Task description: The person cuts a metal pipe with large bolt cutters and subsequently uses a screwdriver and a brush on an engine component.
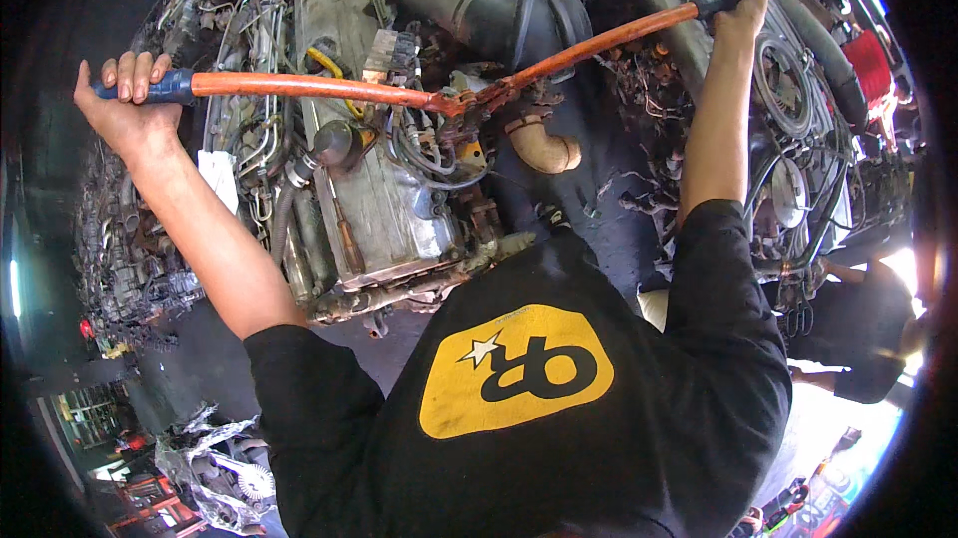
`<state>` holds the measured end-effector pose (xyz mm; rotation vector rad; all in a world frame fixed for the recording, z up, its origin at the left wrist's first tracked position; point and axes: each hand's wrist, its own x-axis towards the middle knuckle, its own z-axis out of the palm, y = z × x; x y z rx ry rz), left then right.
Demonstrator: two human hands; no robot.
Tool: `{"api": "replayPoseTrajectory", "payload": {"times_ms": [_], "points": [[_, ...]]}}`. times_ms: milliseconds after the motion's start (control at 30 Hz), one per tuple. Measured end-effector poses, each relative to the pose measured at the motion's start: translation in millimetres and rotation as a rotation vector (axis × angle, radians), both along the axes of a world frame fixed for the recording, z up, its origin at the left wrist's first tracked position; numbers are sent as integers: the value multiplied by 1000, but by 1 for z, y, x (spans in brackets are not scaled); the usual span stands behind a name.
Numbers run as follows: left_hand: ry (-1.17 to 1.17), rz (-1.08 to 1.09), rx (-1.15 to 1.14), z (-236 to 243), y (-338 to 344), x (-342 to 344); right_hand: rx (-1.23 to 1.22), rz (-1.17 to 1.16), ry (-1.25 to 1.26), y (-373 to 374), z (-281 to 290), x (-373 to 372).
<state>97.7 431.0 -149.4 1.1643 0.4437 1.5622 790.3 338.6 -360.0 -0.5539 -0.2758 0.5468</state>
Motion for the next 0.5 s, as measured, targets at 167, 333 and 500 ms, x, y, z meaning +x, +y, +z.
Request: {"api": "replayPoseTrajectory", "payload": {"times_ms": [167, 333, 500], "points": [[40, 67, -2, 16, -18, 18, -54, -1, 87, 7, 1, -9], [35, 23, 18, 16, -20, 21, -57, 41, 91, 7, -21, 41], [61, 97, 33, 8, -41, 44, -81, -2, 92, -11, -31, 3]]}}
